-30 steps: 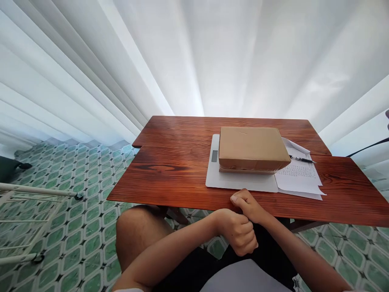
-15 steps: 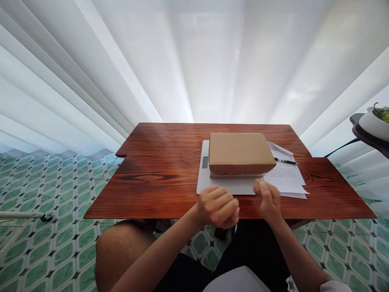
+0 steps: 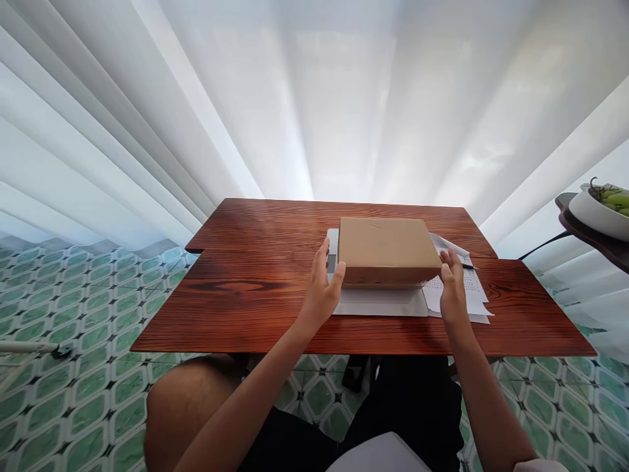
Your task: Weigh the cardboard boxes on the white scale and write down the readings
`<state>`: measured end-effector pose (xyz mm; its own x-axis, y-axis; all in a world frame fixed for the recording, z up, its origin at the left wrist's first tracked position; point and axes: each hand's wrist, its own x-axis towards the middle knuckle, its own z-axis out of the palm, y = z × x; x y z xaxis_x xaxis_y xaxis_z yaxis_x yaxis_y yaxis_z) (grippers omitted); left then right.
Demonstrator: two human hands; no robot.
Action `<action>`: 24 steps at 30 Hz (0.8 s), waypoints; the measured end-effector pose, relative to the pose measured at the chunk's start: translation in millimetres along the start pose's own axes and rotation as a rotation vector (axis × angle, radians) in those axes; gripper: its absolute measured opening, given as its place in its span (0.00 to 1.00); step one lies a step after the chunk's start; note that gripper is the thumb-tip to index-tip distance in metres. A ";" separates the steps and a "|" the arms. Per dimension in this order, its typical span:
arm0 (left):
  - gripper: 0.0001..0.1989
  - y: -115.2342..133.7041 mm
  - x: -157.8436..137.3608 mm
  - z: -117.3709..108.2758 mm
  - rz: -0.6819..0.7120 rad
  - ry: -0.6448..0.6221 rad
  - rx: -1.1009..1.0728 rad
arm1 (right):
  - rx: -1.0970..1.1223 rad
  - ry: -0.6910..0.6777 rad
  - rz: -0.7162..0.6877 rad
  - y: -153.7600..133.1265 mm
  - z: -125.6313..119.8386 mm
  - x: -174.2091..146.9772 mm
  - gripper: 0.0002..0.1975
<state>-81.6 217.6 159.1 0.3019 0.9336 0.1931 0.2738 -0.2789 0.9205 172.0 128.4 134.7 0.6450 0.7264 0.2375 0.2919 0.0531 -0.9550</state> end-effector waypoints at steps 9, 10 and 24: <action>0.36 -1.5 8.8 4.7 -0.127 -0.167 -0.089 | -0.027 -0.119 0.142 10.5 5.1 -0.8 0.34; 0.35 -1.6 8.6 5.7 -0.106 -0.165 -0.092 | -0.034 -0.113 0.148 10.9 5.2 -1.0 0.34; 0.36 -2.7 2.4 9.8 -0.061 -0.165 -0.120 | -0.024 -0.043 0.083 11.1 1.8 2.9 0.29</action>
<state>-72.7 218.4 153.8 0.4360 0.8958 0.0866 0.1881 -0.1848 0.9646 175.9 132.4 124.5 0.6370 0.7563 0.1493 0.2559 -0.0247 -0.9664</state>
